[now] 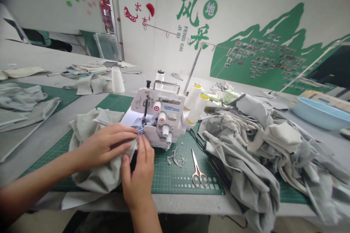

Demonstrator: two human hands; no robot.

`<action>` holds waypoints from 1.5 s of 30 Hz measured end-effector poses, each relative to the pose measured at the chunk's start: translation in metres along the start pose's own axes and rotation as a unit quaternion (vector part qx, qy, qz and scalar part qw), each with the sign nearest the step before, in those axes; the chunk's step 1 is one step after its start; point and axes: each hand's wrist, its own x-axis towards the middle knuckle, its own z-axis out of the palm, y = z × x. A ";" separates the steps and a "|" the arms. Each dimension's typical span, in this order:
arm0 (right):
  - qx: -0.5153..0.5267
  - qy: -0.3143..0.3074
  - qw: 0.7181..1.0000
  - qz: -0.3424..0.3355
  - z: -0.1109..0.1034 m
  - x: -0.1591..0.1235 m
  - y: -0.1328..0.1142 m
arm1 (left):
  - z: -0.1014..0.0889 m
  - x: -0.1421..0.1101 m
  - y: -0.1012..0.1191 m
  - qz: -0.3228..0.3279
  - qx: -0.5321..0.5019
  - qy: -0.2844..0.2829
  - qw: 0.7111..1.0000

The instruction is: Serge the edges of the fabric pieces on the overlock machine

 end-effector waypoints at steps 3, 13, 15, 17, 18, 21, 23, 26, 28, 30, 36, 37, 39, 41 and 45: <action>0.170 0.029 0.968 0.180 0.010 -0.013 -0.010 | 0.011 -0.012 0.001 0.010 0.051 -0.029 0.998; 0.555 -0.083 0.735 0.379 0.028 -0.063 -0.045 | 0.013 -0.014 0.009 -0.045 0.041 -0.043 0.997; 0.549 -0.078 0.741 0.378 0.023 -0.066 -0.043 | 0.016 -0.016 0.010 -0.049 0.049 -0.036 0.997; 0.521 -0.072 0.766 0.369 0.017 -0.066 -0.039 | 0.020 -0.017 0.010 -0.048 0.061 -0.026 0.997; 0.493 -0.069 0.789 0.361 0.015 -0.067 -0.036 | 0.021 -0.018 0.010 -0.046 0.066 -0.022 0.996; 0.382 -0.070 0.860 0.329 0.009 -0.071 -0.028 | 0.023 -0.017 0.010 -0.041 0.079 -0.019 0.996; 0.335 -0.077 0.885 0.314 0.008 -0.074 -0.023 | 0.024 -0.016 0.011 -0.040 0.082 -0.020 0.996; 0.303 -0.086 0.903 0.293 0.009 -0.079 -0.021 | 0.023 -0.015 0.012 -0.043 0.084 -0.020 0.995; 0.284 -0.085 0.912 0.283 0.010 -0.080 -0.021 | 0.022 -0.014 0.012 -0.045 0.082 -0.020 0.995; 0.270 -0.085 0.917 0.280 0.011 -0.080 -0.022 | 0.022 -0.014 0.013 -0.047 0.081 -0.024 0.995; 0.255 -0.096 0.923 0.273 0.010 -0.078 -0.024 | 0.021 -0.014 0.014 -0.049 0.079 -0.027 0.995; 0.254 -0.098 0.923 0.271 0.009 -0.078 -0.024 | 0.021 -0.014 0.014 -0.049 0.080 -0.028 0.995; 0.249 -0.097 0.925 0.269 0.009 -0.078 -0.024 | 0.021 -0.014 0.014 -0.051 0.082 -0.030 0.995; 0.243 -0.095 0.928 0.267 0.009 -0.079 -0.023 | 0.021 -0.014 0.014 -0.052 0.082 -0.031 0.995; 0.237 -0.095 0.929 0.268 0.010 -0.081 -0.022 | 0.021 -0.013 0.014 -0.053 0.081 -0.030 0.995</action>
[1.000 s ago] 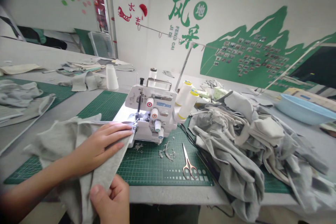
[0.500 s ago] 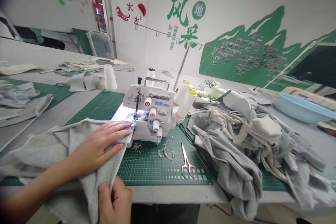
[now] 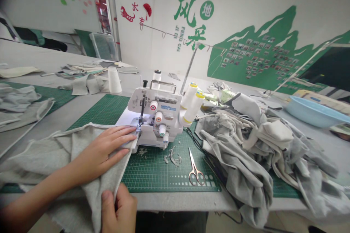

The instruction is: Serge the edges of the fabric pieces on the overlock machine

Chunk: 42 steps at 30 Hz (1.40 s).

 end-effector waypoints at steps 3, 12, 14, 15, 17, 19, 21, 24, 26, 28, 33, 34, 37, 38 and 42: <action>-0.004 0.006 1.000 -0.004 0.000 0.000 0.001 | 0.000 0.000 0.000 -0.001 -0.002 0.000 1.000; 0.011 0.000 1.000 -0.002 0.000 -0.001 0.000 | -0.002 0.001 0.002 -0.009 -0.008 -0.005 1.000; 0.017 0.002 1.000 -0.001 -0.001 -0.001 -0.001 | -0.002 0.001 0.002 -0.012 -0.011 -0.003 1.000; 0.020 0.002 1.000 0.000 -0.001 -0.001 -0.002 | -0.002 0.002 0.002 -0.015 -0.013 -0.003 1.000; 0.025 0.002 1.000 0.004 -0.001 0.000 -0.002 | -0.003 0.002 0.002 -0.021 -0.017 -0.001 1.000; 0.029 0.002 1.000 0.010 -0.001 0.000 -0.001 | -0.003 0.003 0.002 -0.028 -0.020 0.001 0.999; 0.032 0.004 0.999 0.013 -0.001 0.000 -0.001 | -0.004 0.005 0.002 -0.033 -0.020 -0.002 0.999; 0.035 0.013 0.999 0.008 0.000 0.000 0.000 | -0.004 0.008 -0.001 -0.032 -0.013 -0.010 0.999; 0.042 0.016 0.999 0.003 0.000 0.000 0.001 | -0.005 0.008 -0.001 -0.025 0.000 -0.007 1.000; 0.051 0.016 0.999 0.000 0.001 0.001 0.001 | -0.005 0.005 0.002 -0.011 0.022 0.010 1.000; 0.067 0.028 0.997 -0.016 0.002 0.002 0.003 | -0.005 -0.021 0.026 0.023 0.068 0.056 0.996; 0.069 0.031 0.997 -0.020 0.003 0.002 0.004 | -0.005 -0.026 0.032 0.024 0.074 0.059 0.995; 0.076 0.043 0.996 -0.022 0.005 0.001 0.006 | -0.002 -0.037 0.042 0.019 0.096 0.062 0.993; 0.080 0.043 0.996 -0.019 0.005 0.001 0.006 | -0.001 -0.039 0.043 0.017 0.104 0.062 0.993; 0.111 0.014 0.994 -0.004 0.006 0.000 0.004 | 0.006 -0.040 0.043 0.018 0.122 0.061 0.990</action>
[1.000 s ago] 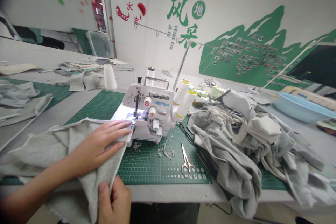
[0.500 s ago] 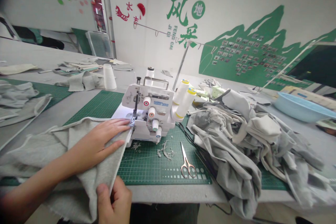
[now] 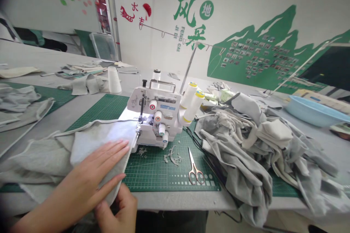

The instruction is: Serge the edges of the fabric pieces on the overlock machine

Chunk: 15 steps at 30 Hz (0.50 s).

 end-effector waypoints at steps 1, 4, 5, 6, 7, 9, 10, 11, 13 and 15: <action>0.009 -0.006 1.000 0.003 0.000 0.000 -0.001 | 0.002 0.000 0.000 -0.001 0.002 -0.001 1.000; 0.028 -0.015 0.999 0.012 0.001 0.001 -0.005 | 0.005 0.002 0.000 -0.007 0.005 0.001 1.000; 0.033 -0.017 0.999 0.013 0.001 0.001 -0.007 | 0.006 0.003 0.000 -0.010 0.005 0.002 1.000; 0.039 -0.019 0.999 0.014 0.001 0.002 -0.008 | 0.006 0.004 0.000 -0.013 0.003 0.003 1.000; 0.044 -0.022 0.999 0.013 0.000 0.002 -0.009 | 0.007 0.005 0.000 -0.016 0.000 0.004 1.000; 0.054 -0.025 0.998 0.010 -0.001 0.003 -0.009 | 0.008 0.006 -0.001 -0.017 -0.003 0.003 1.000; 0.059 -0.025 0.998 0.008 -0.001 0.003 -0.009 | 0.008 0.007 -0.001 -0.018 -0.004 0.002 1.000; 0.062 -0.024 0.998 0.007 -0.002 0.004 -0.009 | 0.009 0.008 -0.001 -0.019 -0.003 0.004 1.000; 0.069 -0.021 0.997 0.005 -0.002 0.004 -0.009 | 0.011 0.009 -0.001 -0.019 0.004 0.012 1.000; 0.074 -0.023 0.997 0.006 -0.003 0.004 -0.008 | 0.012 0.010 -0.001 -0.020 0.009 0.019 1.000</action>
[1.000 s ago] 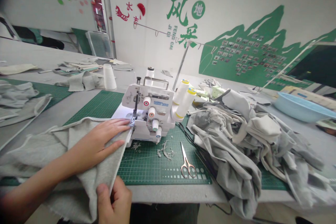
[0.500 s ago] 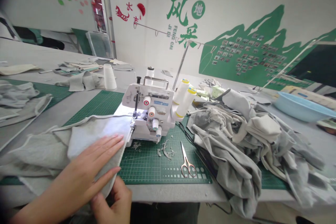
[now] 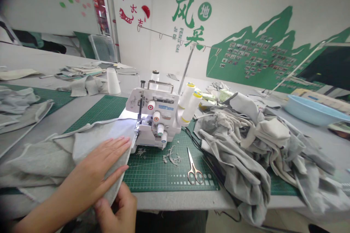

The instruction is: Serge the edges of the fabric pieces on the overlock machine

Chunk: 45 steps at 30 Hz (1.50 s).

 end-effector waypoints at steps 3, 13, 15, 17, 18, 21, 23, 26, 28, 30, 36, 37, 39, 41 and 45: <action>0.005 -0.006 1.000 0.006 -0.001 0.000 0.001 | 0.001 0.001 0.000 -0.001 0.007 0.000 1.000; -0.021 -0.007 1.000 0.009 -0.003 -0.001 0.004 | 0.005 0.004 0.001 0.001 0.020 -0.002 1.000; -0.028 -0.007 1.000 0.005 -0.003 -0.001 0.004 | 0.004 0.004 0.001 0.003 0.020 0.001 1.000; -0.030 -0.009 1.000 0.001 -0.003 -0.001 0.003 | 0.004 0.004 0.002 0.003 0.021 0.002 1.000; -0.029 -0.009 1.000 -0.001 -0.003 -0.001 0.003 | 0.004 0.004 0.002 0.002 0.023 0.000 1.000; -0.027 -0.013 1.000 -0.002 -0.003 -0.001 0.002 | 0.004 0.004 0.002 0.002 0.026 -0.002 1.000; -0.027 -0.012 1.000 0.000 -0.003 -0.001 0.002 | 0.005 0.004 0.001 0.001 0.026 -0.003 1.000; -0.026 -0.011 1.000 -0.001 -0.002 -0.002 0.003 | 0.005 0.004 0.001 0.000 0.020 0.000 1.000; -0.022 -0.006 1.000 -0.002 -0.002 -0.002 0.004 | 0.005 0.004 0.000 -0.003 0.014 0.002 1.000; -0.022 0.000 1.000 -0.005 -0.003 -0.003 0.005 | 0.005 0.003 0.000 -0.006 0.009 0.002 1.000; -0.020 -0.002 1.000 0.001 -0.005 -0.004 0.008 | 0.004 0.005 0.000 -0.016 0.005 -0.010 1.000; -0.015 0.001 1.000 0.003 -0.005 -0.004 0.009 | 0.004 0.006 0.000 -0.018 0.005 -0.011 1.000; -0.010 0.012 1.000 0.005 -0.004 -0.006 0.012 | 0.004 0.009 -0.001 -0.020 0.006 -0.014 1.000; -0.007 0.025 1.000 0.004 -0.004 -0.007 0.016 | 0.005 0.012 -0.003 -0.022 0.007 -0.021 1.000; 0.000 0.037 0.999 0.000 -0.003 -0.008 0.020 | 0.003 0.014 -0.005 -0.014 0.011 -0.028 0.999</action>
